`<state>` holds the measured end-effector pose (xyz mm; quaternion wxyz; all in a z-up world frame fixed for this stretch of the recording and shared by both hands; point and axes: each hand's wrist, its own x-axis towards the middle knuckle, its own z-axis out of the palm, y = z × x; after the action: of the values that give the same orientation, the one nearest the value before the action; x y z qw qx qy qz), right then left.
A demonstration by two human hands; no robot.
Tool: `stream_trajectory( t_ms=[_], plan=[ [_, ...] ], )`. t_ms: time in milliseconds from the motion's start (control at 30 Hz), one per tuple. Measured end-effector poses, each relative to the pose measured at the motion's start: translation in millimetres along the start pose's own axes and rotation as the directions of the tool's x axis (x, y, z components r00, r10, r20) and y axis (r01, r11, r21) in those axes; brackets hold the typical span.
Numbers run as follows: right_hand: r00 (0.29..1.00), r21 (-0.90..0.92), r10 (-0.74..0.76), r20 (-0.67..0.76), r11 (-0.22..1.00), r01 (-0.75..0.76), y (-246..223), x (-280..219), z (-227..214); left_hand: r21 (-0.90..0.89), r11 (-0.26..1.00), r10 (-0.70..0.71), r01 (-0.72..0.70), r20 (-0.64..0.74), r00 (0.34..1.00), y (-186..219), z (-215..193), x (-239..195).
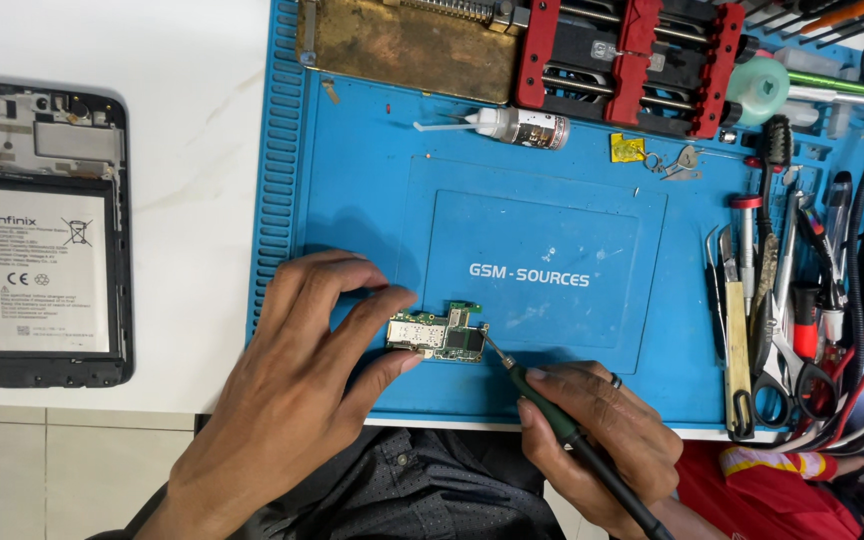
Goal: The person works on a small green circuit board placed on a blue mat. They use a soldering iron to apply heat to components on the board and then use a small brush to clean the surface. A disassembled mobile phone and other tools are visible on the desk.
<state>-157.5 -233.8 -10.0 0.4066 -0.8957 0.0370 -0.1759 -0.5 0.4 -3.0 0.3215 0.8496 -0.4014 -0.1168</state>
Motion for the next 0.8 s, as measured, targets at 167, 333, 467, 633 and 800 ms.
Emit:
stream_trajectory(
  t_ms=[167,333,467,633,800],
  plan=[
    [1.000,-0.004,-0.004,0.000,1.000,0.004,1.2,-0.4,-0.8,-0.005,1.000,0.005,-0.005,-0.012,1.000,1.4,-1.8,1.7],
    [1.000,-0.014,0.016,-0.023,1.000,-0.017,0.6,-0.7,-1.1,-0.006,1.000,0.000,0.000,-0.004,1.000,0.8,-1.0,0.8],
    [0.998,0.008,0.043,-0.035,0.999,-0.042,1.4,-3.0,-1.1,-0.002,1.000,0.010,-0.010,-0.013,1.000,1.1,-1.5,1.6],
    [1.000,0.014,0.018,0.007,1.000,-0.018,-0.2,0.0,-0.7,-0.002,1.000,0.010,-0.010,-0.007,1.000,1.0,-1.5,1.1],
    [0.999,0.003,0.030,-0.029,1.000,-0.030,-0.2,-1.0,-0.6,-0.009,1.000,0.015,-0.015,-0.018,1.000,1.3,-1.7,1.3]
  ],
)
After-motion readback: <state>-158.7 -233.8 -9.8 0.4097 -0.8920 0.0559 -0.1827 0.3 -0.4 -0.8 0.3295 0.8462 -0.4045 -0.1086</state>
